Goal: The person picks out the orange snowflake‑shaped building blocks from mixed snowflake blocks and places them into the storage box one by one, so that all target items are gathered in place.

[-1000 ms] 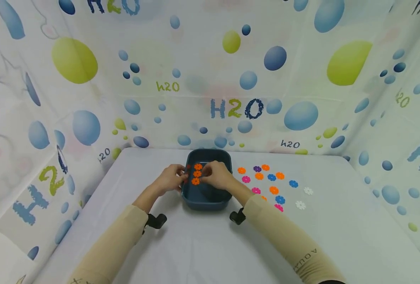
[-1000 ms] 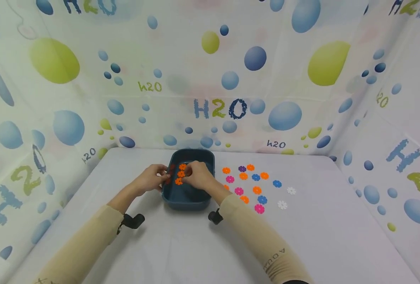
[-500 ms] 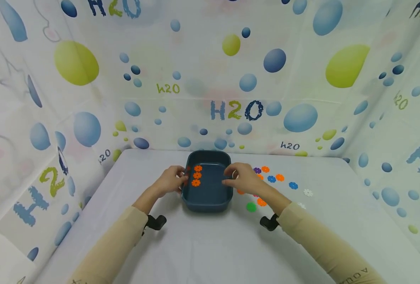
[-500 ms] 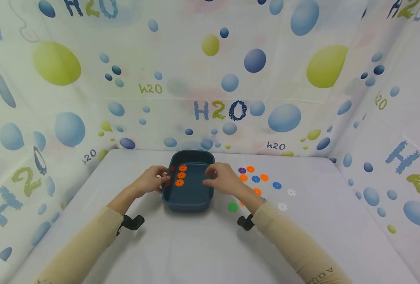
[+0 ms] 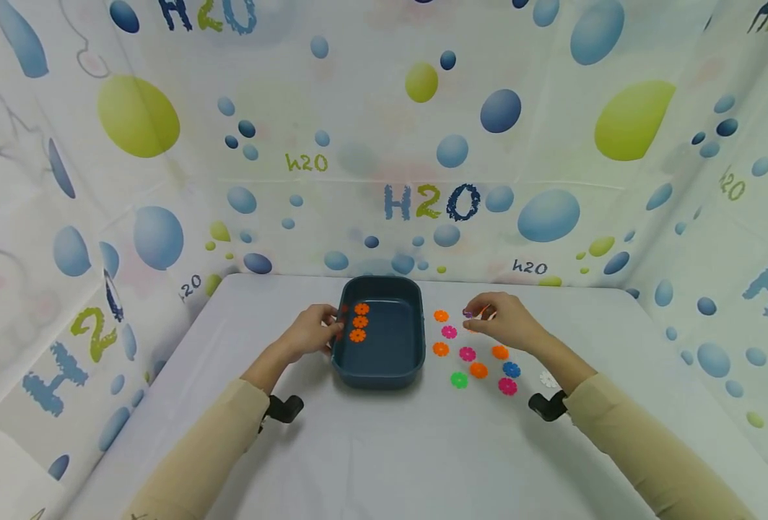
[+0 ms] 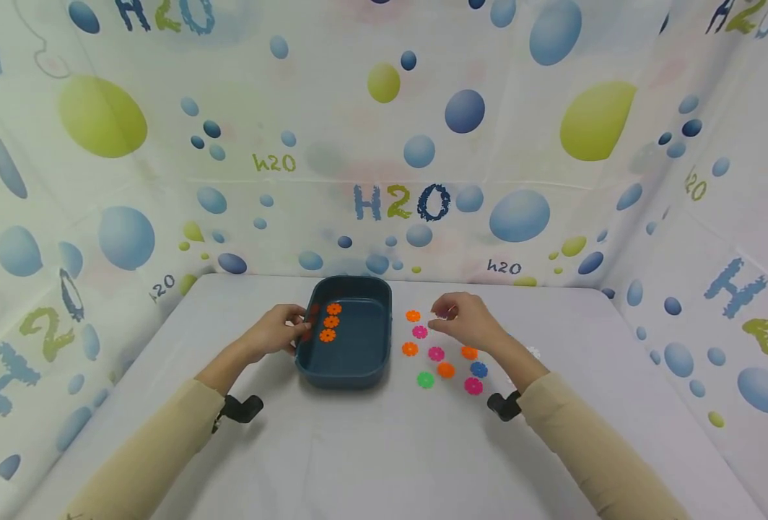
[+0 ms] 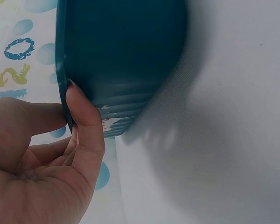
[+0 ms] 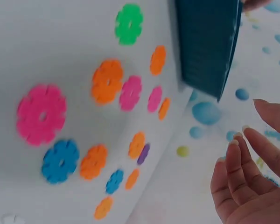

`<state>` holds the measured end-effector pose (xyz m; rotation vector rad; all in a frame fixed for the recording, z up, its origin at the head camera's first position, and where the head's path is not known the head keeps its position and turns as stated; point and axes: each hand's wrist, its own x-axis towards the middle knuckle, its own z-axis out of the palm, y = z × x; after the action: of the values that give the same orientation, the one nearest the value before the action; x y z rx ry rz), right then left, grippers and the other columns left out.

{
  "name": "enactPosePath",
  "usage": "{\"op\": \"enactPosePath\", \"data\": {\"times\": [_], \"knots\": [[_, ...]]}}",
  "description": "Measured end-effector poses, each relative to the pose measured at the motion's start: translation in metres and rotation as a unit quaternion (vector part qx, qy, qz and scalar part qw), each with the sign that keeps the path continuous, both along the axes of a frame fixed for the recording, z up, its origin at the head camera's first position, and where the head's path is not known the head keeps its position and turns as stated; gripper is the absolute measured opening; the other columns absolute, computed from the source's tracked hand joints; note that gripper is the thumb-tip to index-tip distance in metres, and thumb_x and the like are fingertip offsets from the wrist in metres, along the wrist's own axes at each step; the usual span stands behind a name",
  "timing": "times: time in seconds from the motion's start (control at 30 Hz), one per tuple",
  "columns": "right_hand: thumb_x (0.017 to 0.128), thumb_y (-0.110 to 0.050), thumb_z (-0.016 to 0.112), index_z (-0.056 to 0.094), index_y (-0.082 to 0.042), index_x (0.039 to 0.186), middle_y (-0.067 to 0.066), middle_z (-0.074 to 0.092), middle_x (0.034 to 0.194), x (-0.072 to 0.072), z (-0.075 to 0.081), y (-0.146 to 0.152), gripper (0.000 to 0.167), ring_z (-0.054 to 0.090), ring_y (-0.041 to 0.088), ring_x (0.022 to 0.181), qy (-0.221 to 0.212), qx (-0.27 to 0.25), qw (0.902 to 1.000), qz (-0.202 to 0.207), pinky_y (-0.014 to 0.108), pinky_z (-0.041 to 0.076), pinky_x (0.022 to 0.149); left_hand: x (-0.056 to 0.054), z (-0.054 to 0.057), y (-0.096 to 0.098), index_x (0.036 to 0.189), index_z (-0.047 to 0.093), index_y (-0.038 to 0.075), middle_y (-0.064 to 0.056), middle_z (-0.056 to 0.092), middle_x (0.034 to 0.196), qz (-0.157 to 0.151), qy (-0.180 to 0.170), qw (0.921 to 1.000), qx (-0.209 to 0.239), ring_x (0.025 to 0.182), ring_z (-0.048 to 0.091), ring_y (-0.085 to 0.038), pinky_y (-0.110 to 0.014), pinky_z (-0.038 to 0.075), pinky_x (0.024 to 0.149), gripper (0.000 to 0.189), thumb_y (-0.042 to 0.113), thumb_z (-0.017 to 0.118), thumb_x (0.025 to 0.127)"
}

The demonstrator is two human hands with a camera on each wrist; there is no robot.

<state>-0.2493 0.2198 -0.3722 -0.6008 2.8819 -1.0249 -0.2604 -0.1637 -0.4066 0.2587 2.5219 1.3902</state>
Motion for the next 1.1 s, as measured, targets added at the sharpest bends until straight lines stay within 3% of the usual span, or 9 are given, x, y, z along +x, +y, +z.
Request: {"op": "enactPosePath", "data": {"times": [0.27, 0.57, 0.93, 1.1], "knots": [[0.095, -0.016, 0.073, 0.070, 0.001, 0.114, 0.012, 0.068, 0.103, -0.013, -0.008, 0.041, 0.026, 0.061, 0.029, 0.095, 0.007, 0.018, 0.9990, -0.041, 0.030, 0.056, 0.073, 0.001, 0.001, -0.001, 0.138, 0.049, -0.013, -0.016, 0.052, 0.101, 0.000, 0.000, 1.0000, -0.003, 0.077, 0.064, -0.022, -0.032, 0.063, 0.063, 0.038, 0.007, 0.053, 0.106], [0.097, -0.020, 0.070, 0.064, 0.006, 0.124, 0.019, 0.066, 0.112, -0.029, -0.032, 0.086, 0.038, 0.059, 0.035, 0.103, -0.049, 0.044, 0.9933, -0.094, 0.047, 0.057, 0.090, 0.001, 0.001, 0.000, 0.140, 0.047, -0.014, -0.017, 0.053, 0.101, 0.002, 0.001, 1.0000, -0.007, 0.073, 0.065, -0.021, -0.031, 0.062, 0.062, 0.041, 0.007, 0.053, 0.106], [0.099, -0.024, 0.067, 0.058, 0.004, 0.133, 0.024, 0.061, 0.125, -0.040, -0.053, 0.105, 0.045, 0.057, 0.037, 0.108, -0.131, 0.034, 0.9802, -0.145, 0.051, 0.054, 0.097, -0.003, -0.003, 0.000, 0.141, 0.047, -0.013, -0.017, 0.053, 0.101, 0.004, 0.001, 1.0000, -0.009, 0.075, 0.066, -0.022, -0.032, 0.063, 0.063, 0.041, 0.007, 0.054, 0.106], [0.099, -0.023, 0.068, 0.058, 0.004, 0.133, 0.025, 0.060, 0.126, -0.044, -0.060, 0.105, 0.045, 0.056, 0.037, 0.108, -0.148, 0.031, 0.9769, -0.151, 0.051, 0.053, 0.098, -0.004, -0.004, 0.000, 0.141, 0.047, -0.013, -0.017, 0.053, 0.101, 0.005, -0.002, 1.0000, -0.008, 0.075, 0.066, -0.022, -0.032, 0.063, 0.063, 0.041, 0.007, 0.054, 0.106]]}}
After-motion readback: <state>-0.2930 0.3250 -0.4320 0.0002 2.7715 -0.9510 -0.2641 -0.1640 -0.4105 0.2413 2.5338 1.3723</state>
